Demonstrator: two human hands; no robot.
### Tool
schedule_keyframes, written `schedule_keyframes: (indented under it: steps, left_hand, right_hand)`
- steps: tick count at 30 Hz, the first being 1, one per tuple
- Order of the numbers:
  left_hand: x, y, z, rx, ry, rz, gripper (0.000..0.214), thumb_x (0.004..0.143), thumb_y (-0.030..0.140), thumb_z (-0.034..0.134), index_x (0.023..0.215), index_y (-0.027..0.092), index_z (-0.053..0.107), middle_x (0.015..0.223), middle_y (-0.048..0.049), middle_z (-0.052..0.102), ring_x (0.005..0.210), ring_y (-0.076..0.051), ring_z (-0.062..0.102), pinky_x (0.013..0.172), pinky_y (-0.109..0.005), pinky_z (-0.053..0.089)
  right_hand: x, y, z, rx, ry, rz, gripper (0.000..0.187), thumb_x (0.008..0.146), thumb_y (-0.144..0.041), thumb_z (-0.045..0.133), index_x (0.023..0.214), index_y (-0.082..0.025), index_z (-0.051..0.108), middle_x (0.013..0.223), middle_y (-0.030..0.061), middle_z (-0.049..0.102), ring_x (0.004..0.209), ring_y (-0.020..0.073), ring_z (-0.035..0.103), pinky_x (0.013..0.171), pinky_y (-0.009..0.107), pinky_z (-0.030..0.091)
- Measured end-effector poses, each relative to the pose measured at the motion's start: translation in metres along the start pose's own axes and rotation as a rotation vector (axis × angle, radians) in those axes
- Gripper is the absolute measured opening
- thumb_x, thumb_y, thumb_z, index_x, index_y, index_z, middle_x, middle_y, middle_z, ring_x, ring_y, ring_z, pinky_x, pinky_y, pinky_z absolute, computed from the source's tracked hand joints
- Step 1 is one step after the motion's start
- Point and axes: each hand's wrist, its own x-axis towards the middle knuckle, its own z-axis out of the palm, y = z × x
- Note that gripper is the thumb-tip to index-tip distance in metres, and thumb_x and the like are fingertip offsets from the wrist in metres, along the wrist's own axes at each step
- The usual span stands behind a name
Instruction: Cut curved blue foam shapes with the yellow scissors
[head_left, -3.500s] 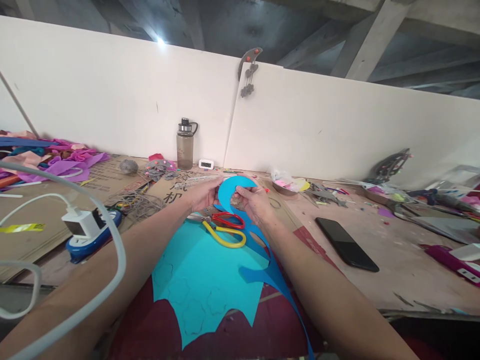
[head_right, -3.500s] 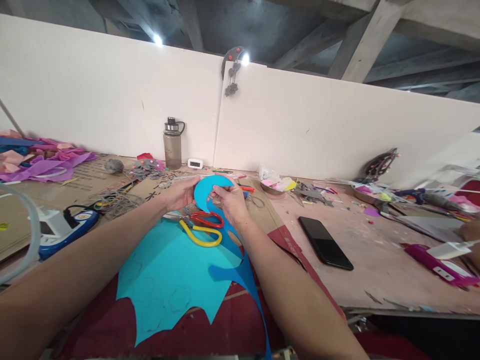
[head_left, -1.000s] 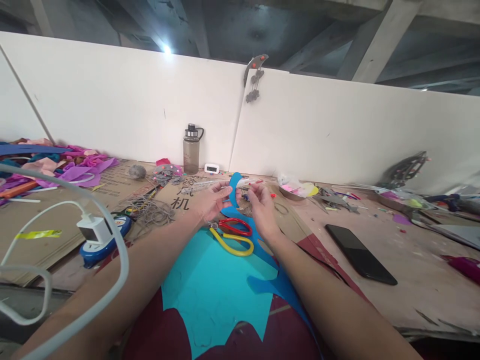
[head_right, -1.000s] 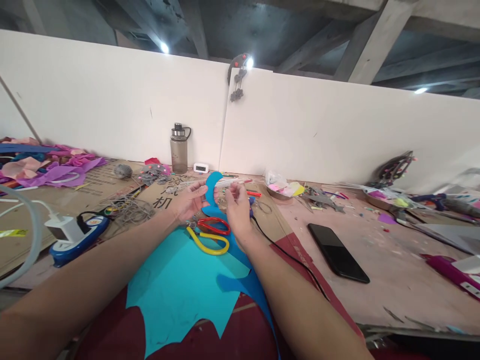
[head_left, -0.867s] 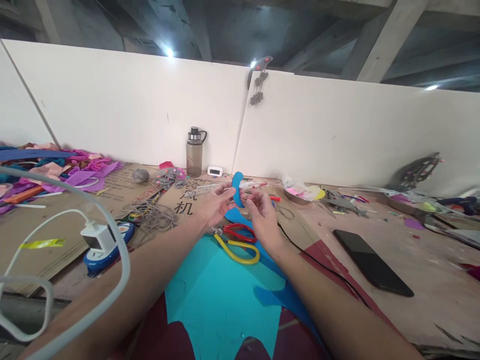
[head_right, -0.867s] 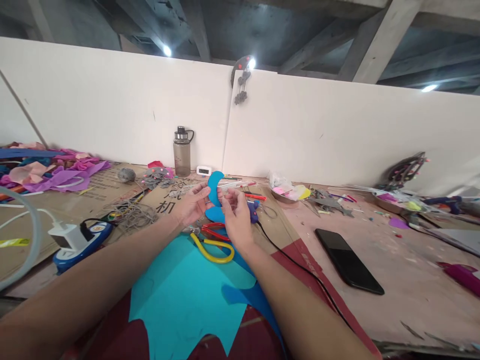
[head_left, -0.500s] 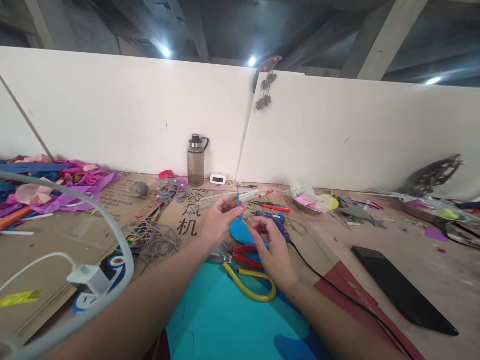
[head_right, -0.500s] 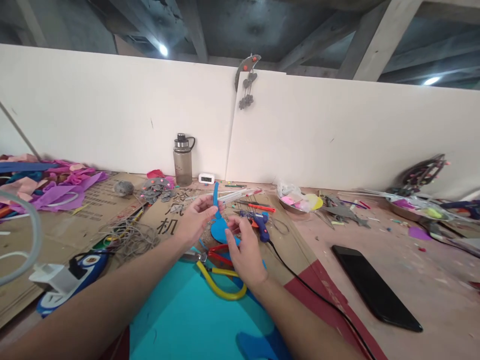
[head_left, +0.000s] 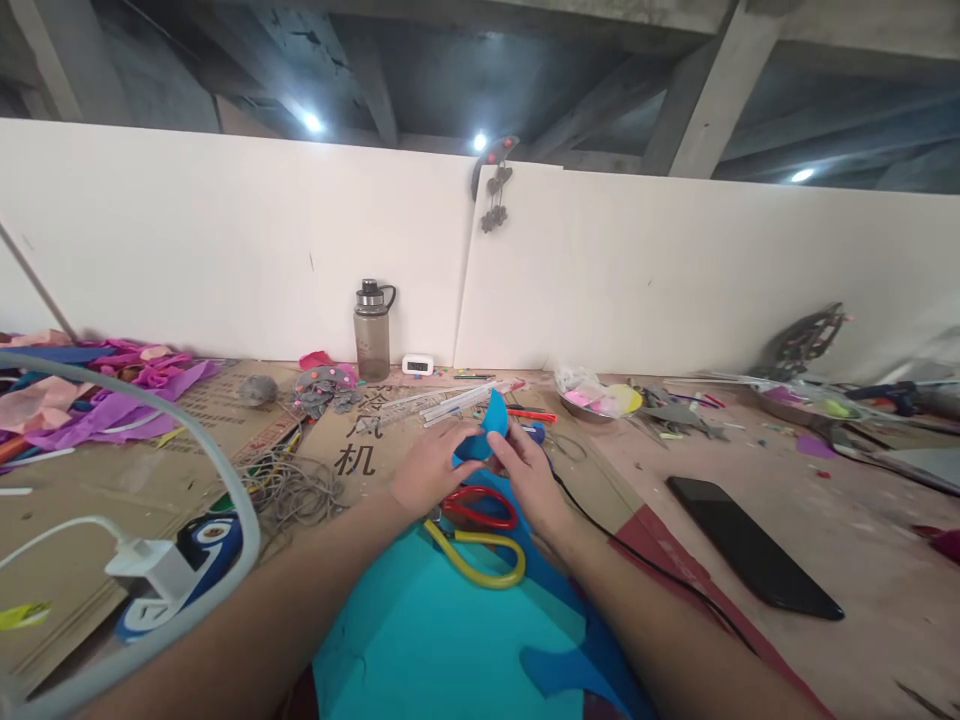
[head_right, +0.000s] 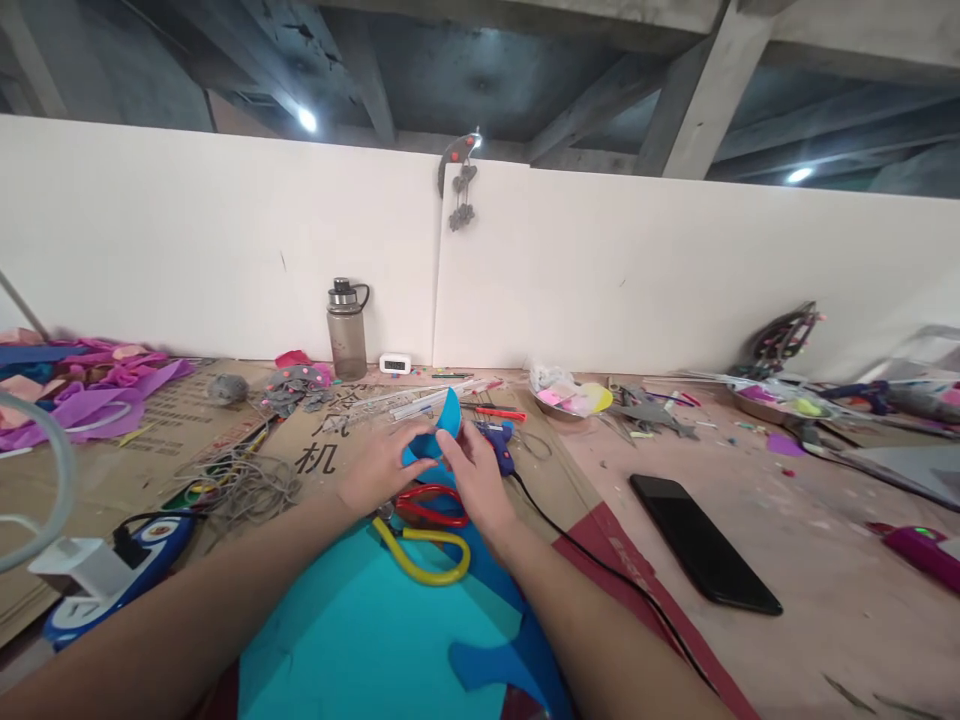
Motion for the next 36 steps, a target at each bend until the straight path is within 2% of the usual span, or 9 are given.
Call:
schedule_keyframes:
  steps: [5, 8, 12, 15, 16, 19, 23, 27, 36]
  left_hand:
    - [-0.001, 0.001, -0.012, 0.188, -0.204, 0.097, 0.038, 0.087, 0.036, 0.065, 0.123, 0.024, 0.064, 0.13, -0.0128, 0.066, 0.124, -0.03, 0.058, 0.108, -0.048, 0.041]
    - [-0.002, 0.008, -0.018, 0.234, -0.225, 0.113, 0.039, 0.086, 0.04, 0.067, 0.123, 0.026, 0.065, 0.129, -0.0115, 0.067, 0.126, -0.03, 0.056, 0.115, -0.049, 0.031]
    - [-0.01, 0.021, -0.015, 0.235, 0.033, 0.044, 0.073, 0.069, 0.049, 0.082, 0.134, 0.027, 0.058, 0.149, -0.0135, 0.05, 0.144, -0.037, 0.035, 0.12, -0.055, 0.014]
    - [-0.019, 0.026, -0.006, -0.001, 0.38, -0.17, 0.089, 0.067, 0.05, 0.083, 0.143, 0.025, 0.044, 0.153, -0.0173, 0.04, 0.136, -0.034, 0.043, 0.11, -0.051, 0.036]
    - [-0.022, 0.027, -0.003, -0.153, 0.401, -0.258, 0.088, 0.07, 0.05, 0.081, 0.144, 0.026, 0.041, 0.149, -0.017, 0.043, 0.127, -0.031, 0.051, 0.101, -0.047, 0.045]
    - [-0.026, 0.027, 0.005, -0.609, 0.22, -0.384, 0.072, 0.073, 0.049, 0.079, 0.134, 0.022, 0.051, 0.123, -0.0122, 0.064, 0.095, -0.021, 0.065, 0.08, -0.035, 0.053]
    - [-0.027, 0.025, 0.013, -0.81, 0.106, -0.477, 0.042, 0.078, 0.054, 0.073, 0.096, 0.016, 0.069, 0.079, -0.0064, 0.073, 0.064, -0.016, 0.063, 0.065, -0.03, 0.052]
    - [-0.028, 0.019, 0.014, -0.83, 0.148, -0.462, 0.037, 0.079, 0.053, 0.071, 0.089, 0.018, 0.073, 0.074, -0.0051, 0.074, 0.062, -0.017, 0.063, 0.065, -0.031, 0.051]
    - [-0.024, 0.015, -0.001, -0.574, 0.207, -0.446, 0.035, 0.076, 0.051, 0.073, 0.066, 0.018, 0.067, 0.065, -0.004, 0.069, 0.057, -0.015, 0.054, 0.06, -0.029, 0.043]
  right_hand:
    - [0.007, 0.005, 0.0, 0.179, 0.056, 0.149, 0.031, 0.067, -0.046, 0.078, 0.076, -0.019, 0.065, 0.064, -0.0029, 0.061, 0.055, 0.0129, 0.049, 0.055, 0.027, 0.042]
    - [0.008, 0.009, 0.0, 0.232, 0.083, 0.18, 0.034, 0.063, -0.047, 0.079, 0.074, -0.019, 0.065, 0.062, -0.0023, 0.061, 0.053, 0.0133, 0.05, 0.054, 0.028, 0.044]
    - [0.007, 0.003, 0.001, 0.298, 0.126, 0.158, 0.037, 0.063, -0.05, 0.079, 0.074, -0.021, 0.06, 0.059, -0.0034, 0.059, 0.051, 0.0142, 0.051, 0.053, 0.03, 0.046]
    - [0.004, -0.006, 0.002, 0.368, 0.136, 0.091, 0.035, 0.068, -0.051, 0.077, 0.079, -0.022, 0.061, 0.067, -0.0012, 0.065, 0.058, 0.0162, 0.056, 0.055, 0.03, 0.049]
    - [0.001, -0.009, 0.003, 0.392, 0.127, 0.06, 0.033, 0.071, -0.05, 0.076, 0.083, -0.023, 0.063, 0.074, 0.0002, 0.068, 0.062, 0.0171, 0.059, 0.058, 0.031, 0.05]
    - [-0.007, -0.014, 0.009, 0.421, 0.067, 0.005, 0.029, 0.077, -0.046, 0.074, 0.093, -0.024, 0.066, 0.086, 0.0015, 0.071, 0.068, 0.0175, 0.061, 0.063, 0.033, 0.053]
    - [-0.018, -0.017, 0.015, 0.385, -0.06, 0.004, 0.02, 0.082, -0.042, 0.071, 0.081, -0.024, 0.062, 0.071, -0.0031, 0.064, 0.055, 0.0136, 0.052, 0.058, 0.032, 0.051]
    - [-0.019, -0.017, 0.015, 0.282, -0.052, -0.006, 0.019, 0.08, -0.04, 0.072, 0.082, -0.022, 0.065, 0.08, -0.0009, 0.068, 0.064, 0.0153, 0.057, 0.065, 0.033, 0.052]
    - [-0.014, -0.018, 0.01, 0.225, -0.027, -0.015, 0.027, 0.074, -0.043, 0.077, 0.087, -0.023, 0.067, 0.089, 0.002, 0.072, 0.076, 0.0198, 0.064, 0.072, 0.036, 0.054]
